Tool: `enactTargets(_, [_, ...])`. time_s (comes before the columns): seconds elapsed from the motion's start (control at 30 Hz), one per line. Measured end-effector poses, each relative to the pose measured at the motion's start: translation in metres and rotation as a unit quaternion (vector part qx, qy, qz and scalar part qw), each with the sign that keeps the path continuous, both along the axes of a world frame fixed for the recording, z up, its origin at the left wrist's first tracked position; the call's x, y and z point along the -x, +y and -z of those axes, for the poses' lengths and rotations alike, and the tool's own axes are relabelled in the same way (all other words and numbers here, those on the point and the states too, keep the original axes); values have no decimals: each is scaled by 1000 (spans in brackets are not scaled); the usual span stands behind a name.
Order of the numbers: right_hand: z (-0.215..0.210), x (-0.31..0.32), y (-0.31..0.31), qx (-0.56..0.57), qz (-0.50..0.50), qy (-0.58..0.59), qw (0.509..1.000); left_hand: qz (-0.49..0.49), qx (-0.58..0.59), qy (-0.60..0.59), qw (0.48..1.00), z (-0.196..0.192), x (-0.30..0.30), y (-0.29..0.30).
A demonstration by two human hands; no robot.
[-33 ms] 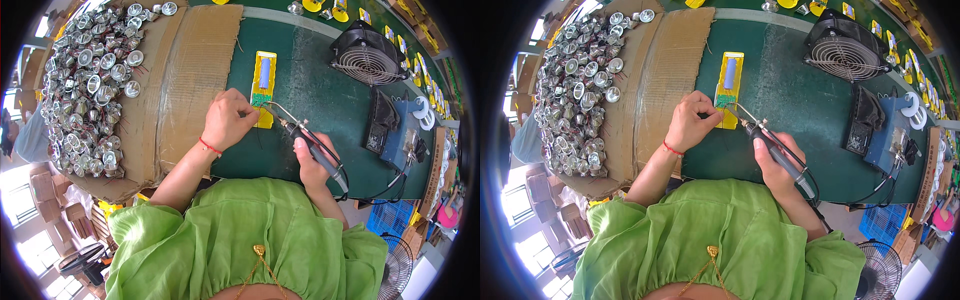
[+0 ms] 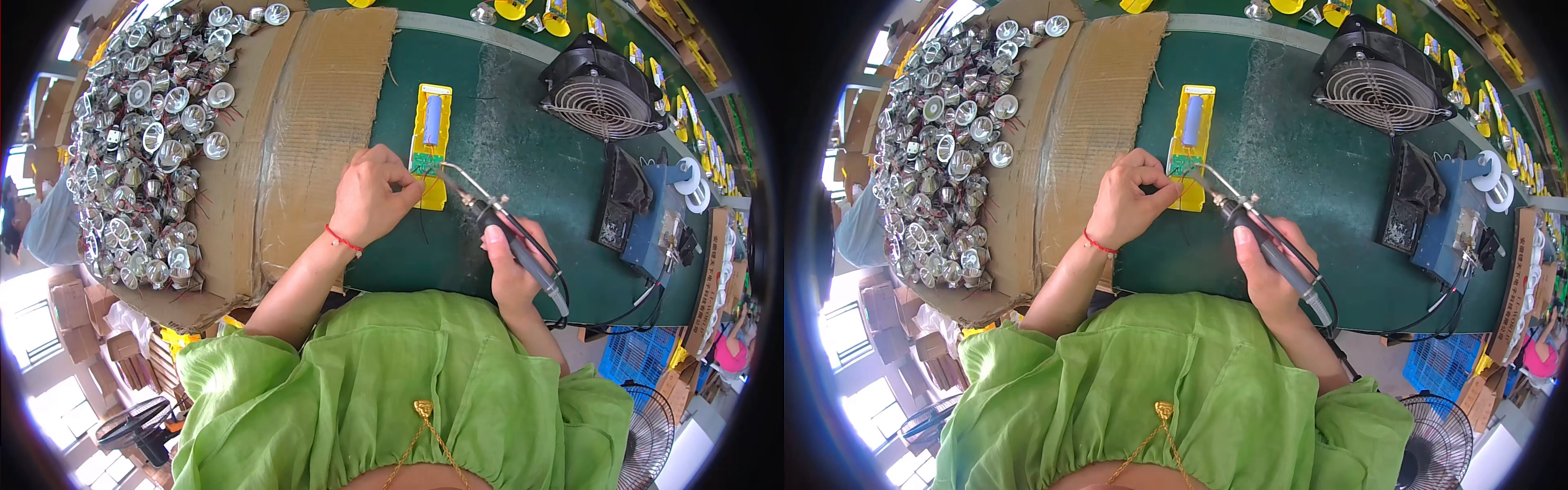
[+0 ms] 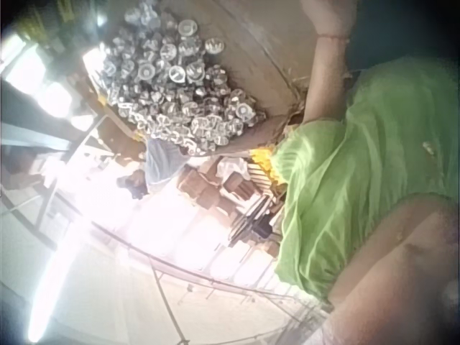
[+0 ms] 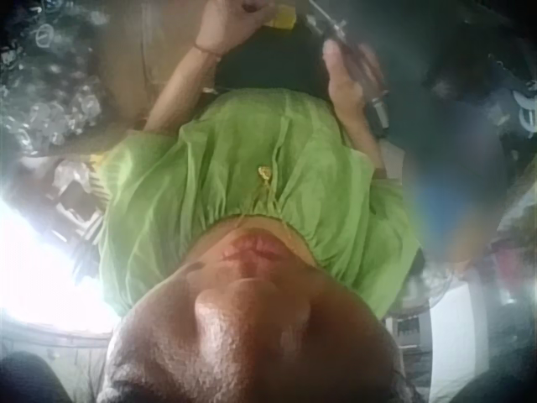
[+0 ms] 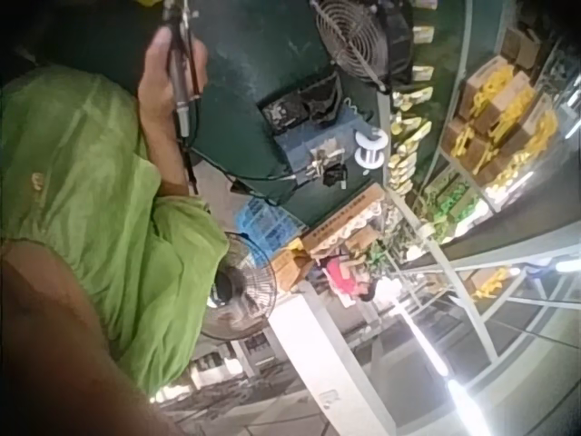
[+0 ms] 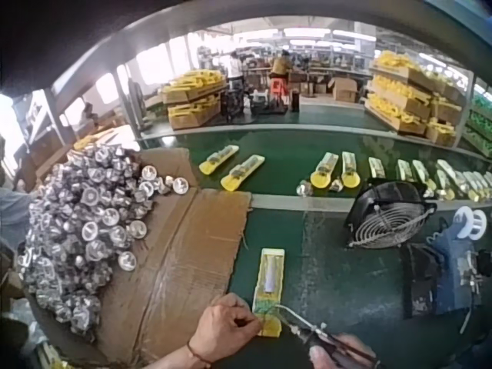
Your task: The person solders wires and circuit boards onto flashlight housings using a soldering iron, connects reflector cups, and places the assembled flashlights onto the conveyor belt.
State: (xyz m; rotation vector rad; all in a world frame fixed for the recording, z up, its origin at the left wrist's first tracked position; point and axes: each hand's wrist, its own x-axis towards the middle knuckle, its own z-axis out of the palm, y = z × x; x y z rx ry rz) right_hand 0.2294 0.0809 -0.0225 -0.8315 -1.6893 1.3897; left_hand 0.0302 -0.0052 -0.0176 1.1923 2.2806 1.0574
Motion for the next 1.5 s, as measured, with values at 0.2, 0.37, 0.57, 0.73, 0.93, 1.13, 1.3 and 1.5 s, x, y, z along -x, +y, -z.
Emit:
enactTargets(0.2, [9,-9,6,-6,39,12,999,-4,5,1,1000,4,1,-1])
enactTargets(0.37, [15,-12,11,14,34,19,999,2,-7,16,1000,-4,0,0])
enactTargets(0.57, [15,-20,23,-5,45,18,999,-101,-68,-164,979,-19,13,-4])
enactTargets(0.73, [26,-17,29,1,60,-10,998,50,97,-28,994,-13,37,29])
enactTargets(0.93, [30,-17,30,-2,78,-46,996,30,22,57,998,-27,140,177])
enactTargets(1.13, [24,-15,30,-7,81,-56,995,-65,109,299,946,-22,239,220])
enactTargets(1.3, [25,-17,31,1,82,-67,994,-6,109,270,957,-12,236,197])
enactTargets(1.5, [21,-16,25,66,89,-40,993,-10,-4,282,959,-28,124,117])
